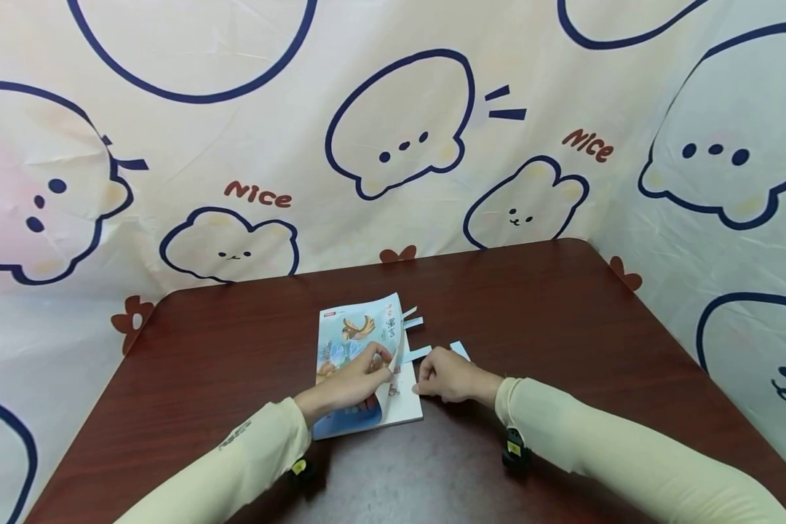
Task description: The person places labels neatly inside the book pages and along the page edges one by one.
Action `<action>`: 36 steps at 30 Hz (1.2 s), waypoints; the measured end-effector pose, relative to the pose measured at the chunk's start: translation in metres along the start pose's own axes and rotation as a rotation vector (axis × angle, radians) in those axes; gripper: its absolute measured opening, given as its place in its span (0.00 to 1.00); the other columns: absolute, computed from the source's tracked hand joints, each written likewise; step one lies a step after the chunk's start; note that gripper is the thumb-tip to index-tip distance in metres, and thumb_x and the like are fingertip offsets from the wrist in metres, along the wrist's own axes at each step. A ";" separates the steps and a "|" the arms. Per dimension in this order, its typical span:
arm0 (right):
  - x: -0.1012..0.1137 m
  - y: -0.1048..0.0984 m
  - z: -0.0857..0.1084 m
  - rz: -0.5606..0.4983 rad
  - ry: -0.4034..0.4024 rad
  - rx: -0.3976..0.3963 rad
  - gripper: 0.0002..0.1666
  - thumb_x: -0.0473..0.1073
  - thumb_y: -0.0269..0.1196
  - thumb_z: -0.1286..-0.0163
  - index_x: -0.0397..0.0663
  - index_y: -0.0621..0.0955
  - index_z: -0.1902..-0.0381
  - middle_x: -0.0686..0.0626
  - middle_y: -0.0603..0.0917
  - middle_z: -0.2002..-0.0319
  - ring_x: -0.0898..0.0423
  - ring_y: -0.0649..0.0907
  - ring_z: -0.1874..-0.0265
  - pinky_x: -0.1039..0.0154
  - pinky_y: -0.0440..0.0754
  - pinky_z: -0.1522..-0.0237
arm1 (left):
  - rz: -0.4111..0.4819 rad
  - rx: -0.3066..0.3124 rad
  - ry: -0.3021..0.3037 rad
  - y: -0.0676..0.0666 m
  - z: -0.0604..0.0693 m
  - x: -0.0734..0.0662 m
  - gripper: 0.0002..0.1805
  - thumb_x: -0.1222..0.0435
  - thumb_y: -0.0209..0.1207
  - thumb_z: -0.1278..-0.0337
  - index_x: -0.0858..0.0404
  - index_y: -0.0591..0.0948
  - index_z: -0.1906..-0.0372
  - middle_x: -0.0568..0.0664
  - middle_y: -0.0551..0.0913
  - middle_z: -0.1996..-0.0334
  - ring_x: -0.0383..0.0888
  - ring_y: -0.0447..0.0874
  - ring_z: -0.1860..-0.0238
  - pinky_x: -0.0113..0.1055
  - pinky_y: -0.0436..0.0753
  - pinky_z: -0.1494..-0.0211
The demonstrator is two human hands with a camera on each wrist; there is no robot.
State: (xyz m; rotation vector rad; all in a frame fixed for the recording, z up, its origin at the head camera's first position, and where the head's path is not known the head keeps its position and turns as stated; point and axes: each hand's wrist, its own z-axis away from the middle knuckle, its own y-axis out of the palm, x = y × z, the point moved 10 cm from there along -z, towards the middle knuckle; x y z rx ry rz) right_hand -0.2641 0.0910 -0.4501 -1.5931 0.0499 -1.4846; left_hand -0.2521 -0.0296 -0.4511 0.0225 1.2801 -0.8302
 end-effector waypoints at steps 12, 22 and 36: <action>0.000 0.000 0.002 -0.062 0.010 0.025 0.12 0.38 0.66 0.31 0.37 0.83 0.75 0.52 0.76 0.86 0.63 0.72 0.89 0.70 0.72 0.84 | -0.052 0.006 -0.011 0.003 -0.002 0.002 0.25 0.45 0.58 0.33 0.55 0.66 0.44 0.52 0.78 0.79 0.44 0.69 0.83 0.36 0.70 0.79; -0.006 -0.034 0.009 -0.021 0.053 -0.045 0.14 0.41 0.64 0.28 0.36 0.83 0.71 0.48 0.79 0.81 0.60 0.74 0.87 0.67 0.75 0.83 | -0.191 -0.058 -0.015 -0.001 -0.004 -0.003 0.25 0.42 0.58 0.34 0.55 0.69 0.46 0.48 0.77 0.80 0.43 0.72 0.82 0.36 0.69 0.76; -0.009 -0.068 0.011 -0.032 0.080 -0.110 0.17 0.42 0.58 0.23 0.34 0.83 0.67 0.54 0.72 0.83 0.61 0.70 0.88 0.68 0.70 0.83 | -0.361 -0.115 0.007 0.001 -0.008 -0.009 0.25 0.39 0.56 0.36 0.54 0.70 0.51 0.48 0.75 0.73 0.44 0.70 0.78 0.37 0.67 0.73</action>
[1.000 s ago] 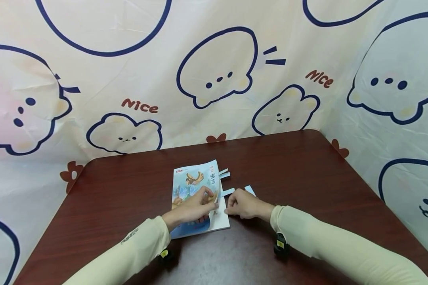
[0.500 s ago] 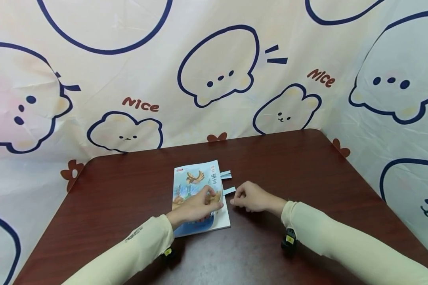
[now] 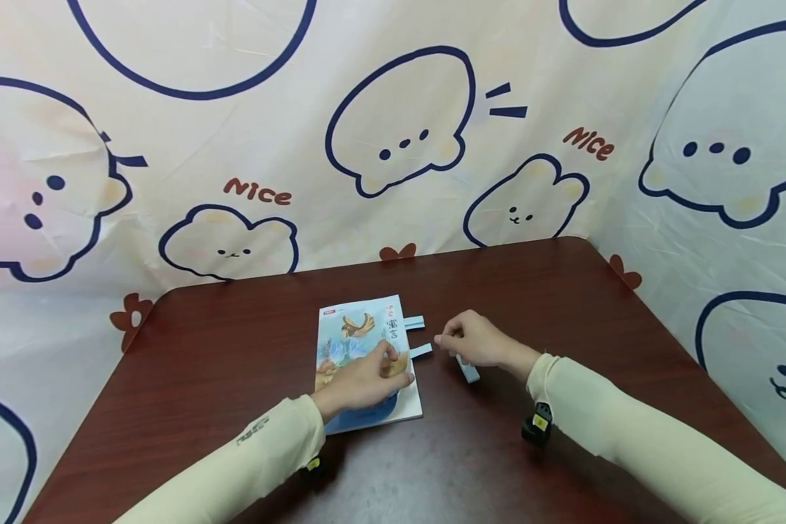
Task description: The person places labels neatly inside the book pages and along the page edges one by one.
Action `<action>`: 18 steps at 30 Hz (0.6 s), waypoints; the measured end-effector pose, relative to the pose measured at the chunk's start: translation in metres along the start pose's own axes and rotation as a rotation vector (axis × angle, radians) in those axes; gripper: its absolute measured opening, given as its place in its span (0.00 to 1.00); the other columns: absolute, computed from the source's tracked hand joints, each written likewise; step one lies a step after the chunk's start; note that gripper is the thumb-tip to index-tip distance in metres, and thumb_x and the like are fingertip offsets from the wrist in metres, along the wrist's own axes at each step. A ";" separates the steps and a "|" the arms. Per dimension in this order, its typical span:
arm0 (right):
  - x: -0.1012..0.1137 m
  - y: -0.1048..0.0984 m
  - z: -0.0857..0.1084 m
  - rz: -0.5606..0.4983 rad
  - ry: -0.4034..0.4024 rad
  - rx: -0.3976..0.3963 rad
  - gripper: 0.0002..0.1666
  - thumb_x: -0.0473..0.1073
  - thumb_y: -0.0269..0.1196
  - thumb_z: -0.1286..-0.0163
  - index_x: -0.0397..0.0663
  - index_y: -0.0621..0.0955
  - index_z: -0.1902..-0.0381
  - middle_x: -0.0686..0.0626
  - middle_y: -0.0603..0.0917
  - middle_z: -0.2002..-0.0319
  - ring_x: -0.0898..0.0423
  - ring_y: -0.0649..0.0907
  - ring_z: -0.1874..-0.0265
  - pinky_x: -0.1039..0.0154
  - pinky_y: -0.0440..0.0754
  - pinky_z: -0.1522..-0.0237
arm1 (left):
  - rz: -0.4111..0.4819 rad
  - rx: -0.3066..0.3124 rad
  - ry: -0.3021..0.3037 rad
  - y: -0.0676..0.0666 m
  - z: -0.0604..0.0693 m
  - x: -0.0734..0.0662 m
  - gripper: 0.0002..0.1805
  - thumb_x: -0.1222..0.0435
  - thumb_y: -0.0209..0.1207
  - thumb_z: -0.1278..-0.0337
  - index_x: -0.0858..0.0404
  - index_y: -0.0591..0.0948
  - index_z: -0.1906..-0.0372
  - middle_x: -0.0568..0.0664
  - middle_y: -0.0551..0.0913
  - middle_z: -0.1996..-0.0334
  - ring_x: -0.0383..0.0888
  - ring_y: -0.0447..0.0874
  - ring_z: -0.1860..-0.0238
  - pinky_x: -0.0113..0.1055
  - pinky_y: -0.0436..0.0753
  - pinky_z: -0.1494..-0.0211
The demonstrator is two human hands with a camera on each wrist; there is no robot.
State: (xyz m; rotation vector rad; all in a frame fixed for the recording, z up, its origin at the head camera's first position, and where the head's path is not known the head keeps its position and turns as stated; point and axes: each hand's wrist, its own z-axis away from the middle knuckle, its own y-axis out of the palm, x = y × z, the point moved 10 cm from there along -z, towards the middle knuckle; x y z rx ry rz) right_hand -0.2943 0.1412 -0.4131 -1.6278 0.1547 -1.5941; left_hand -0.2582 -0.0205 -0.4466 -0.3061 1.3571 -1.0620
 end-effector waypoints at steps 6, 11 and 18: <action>-0.003 -0.001 0.000 0.001 0.011 -0.013 0.18 0.43 0.58 0.23 0.33 0.82 0.68 0.53 0.73 0.82 0.59 0.71 0.87 0.67 0.71 0.83 | -0.051 -0.013 -0.024 0.002 0.000 0.000 0.28 0.36 0.56 0.38 0.53 0.71 0.49 0.47 0.79 0.70 0.43 0.76 0.76 0.38 0.73 0.71; -0.005 0.000 0.000 0.006 0.033 -0.013 0.18 0.43 0.59 0.23 0.35 0.83 0.68 0.53 0.73 0.82 0.58 0.71 0.87 0.67 0.71 0.83 | -0.061 -0.021 -0.032 0.002 0.001 0.000 0.31 0.34 0.55 0.39 0.54 0.72 0.46 0.47 0.83 0.63 0.41 0.80 0.71 0.39 0.77 0.65; -0.008 0.002 -0.001 0.006 0.053 -0.013 0.18 0.44 0.59 0.23 0.36 0.83 0.68 0.53 0.73 0.83 0.59 0.71 0.87 0.66 0.71 0.83 | -0.061 -0.033 -0.016 0.000 0.000 0.000 0.28 0.36 0.55 0.37 0.54 0.71 0.49 0.47 0.77 0.72 0.42 0.73 0.77 0.37 0.70 0.71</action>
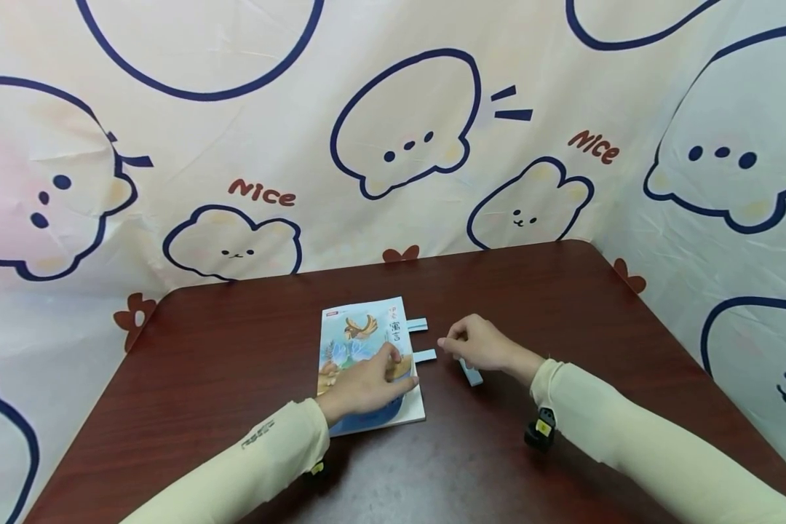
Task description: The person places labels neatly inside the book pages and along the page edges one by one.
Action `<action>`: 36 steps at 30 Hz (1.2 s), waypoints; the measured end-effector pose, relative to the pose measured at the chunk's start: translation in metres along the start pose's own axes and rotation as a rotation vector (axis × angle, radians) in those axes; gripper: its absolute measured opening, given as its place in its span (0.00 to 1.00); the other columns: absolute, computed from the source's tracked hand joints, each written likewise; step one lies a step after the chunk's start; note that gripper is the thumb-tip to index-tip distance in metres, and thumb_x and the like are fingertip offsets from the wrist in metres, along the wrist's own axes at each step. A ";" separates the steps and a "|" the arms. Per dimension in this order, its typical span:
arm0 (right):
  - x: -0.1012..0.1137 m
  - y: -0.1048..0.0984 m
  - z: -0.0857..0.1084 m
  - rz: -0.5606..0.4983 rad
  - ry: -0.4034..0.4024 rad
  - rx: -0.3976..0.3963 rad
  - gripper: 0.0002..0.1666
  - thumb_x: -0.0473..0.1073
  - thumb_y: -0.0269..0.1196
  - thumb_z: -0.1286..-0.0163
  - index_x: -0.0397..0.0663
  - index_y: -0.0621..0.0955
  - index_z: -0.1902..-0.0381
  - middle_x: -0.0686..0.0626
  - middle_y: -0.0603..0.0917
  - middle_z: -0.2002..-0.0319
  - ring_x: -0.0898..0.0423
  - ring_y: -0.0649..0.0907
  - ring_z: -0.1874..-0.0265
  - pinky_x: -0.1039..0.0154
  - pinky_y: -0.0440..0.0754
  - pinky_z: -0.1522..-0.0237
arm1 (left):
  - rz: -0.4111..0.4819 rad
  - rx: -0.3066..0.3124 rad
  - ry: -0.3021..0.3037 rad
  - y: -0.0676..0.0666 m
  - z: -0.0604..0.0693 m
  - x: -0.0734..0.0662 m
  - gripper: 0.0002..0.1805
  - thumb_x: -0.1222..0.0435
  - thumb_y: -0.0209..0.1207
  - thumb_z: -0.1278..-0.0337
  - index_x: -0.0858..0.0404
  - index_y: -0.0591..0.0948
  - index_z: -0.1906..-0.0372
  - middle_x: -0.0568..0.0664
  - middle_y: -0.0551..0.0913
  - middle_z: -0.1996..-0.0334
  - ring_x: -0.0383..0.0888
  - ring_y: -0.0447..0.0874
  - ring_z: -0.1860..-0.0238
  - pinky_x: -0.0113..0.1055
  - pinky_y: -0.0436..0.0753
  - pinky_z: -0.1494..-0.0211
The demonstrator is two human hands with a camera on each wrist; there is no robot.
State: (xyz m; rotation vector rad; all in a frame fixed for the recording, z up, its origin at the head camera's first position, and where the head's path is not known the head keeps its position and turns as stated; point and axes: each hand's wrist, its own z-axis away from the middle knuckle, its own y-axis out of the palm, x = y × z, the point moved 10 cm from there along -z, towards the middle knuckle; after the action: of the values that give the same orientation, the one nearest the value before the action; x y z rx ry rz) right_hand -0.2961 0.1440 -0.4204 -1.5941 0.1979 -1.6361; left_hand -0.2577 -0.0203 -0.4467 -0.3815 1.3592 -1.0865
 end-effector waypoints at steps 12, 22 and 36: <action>-0.003 0.003 0.000 -0.008 -0.001 0.005 0.18 0.45 0.59 0.24 0.36 0.83 0.68 0.45 0.77 0.80 0.59 0.71 0.87 0.66 0.71 0.83 | 0.007 -0.007 0.001 0.000 0.000 -0.001 0.29 0.35 0.55 0.37 0.54 0.71 0.48 0.47 0.79 0.68 0.43 0.74 0.76 0.38 0.71 0.71; -0.001 0.003 0.000 -0.010 -0.021 0.007 0.18 0.45 0.60 0.24 0.36 0.83 0.68 0.46 0.77 0.81 0.59 0.71 0.87 0.65 0.71 0.83 | -0.025 -0.019 0.036 -0.002 -0.001 -0.004 0.24 0.41 0.57 0.35 0.54 0.74 0.47 0.43 0.78 0.68 0.42 0.74 0.75 0.37 0.71 0.69; 0.004 0.011 0.002 0.016 -0.085 0.001 0.17 0.44 0.59 0.24 0.37 0.83 0.69 0.51 0.76 0.79 0.60 0.72 0.87 0.67 0.70 0.84 | 0.025 -0.044 0.111 -0.009 0.014 -0.008 0.19 0.48 0.59 0.33 0.57 0.80 0.48 0.45 0.84 0.66 0.38 0.78 0.68 0.38 0.76 0.62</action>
State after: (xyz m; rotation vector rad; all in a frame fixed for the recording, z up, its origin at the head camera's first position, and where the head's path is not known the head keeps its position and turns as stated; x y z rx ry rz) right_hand -0.2894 0.1351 -0.4233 -1.6533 0.1658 -1.5527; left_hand -0.2477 -0.0237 -0.4320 -0.3399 1.4845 -1.0716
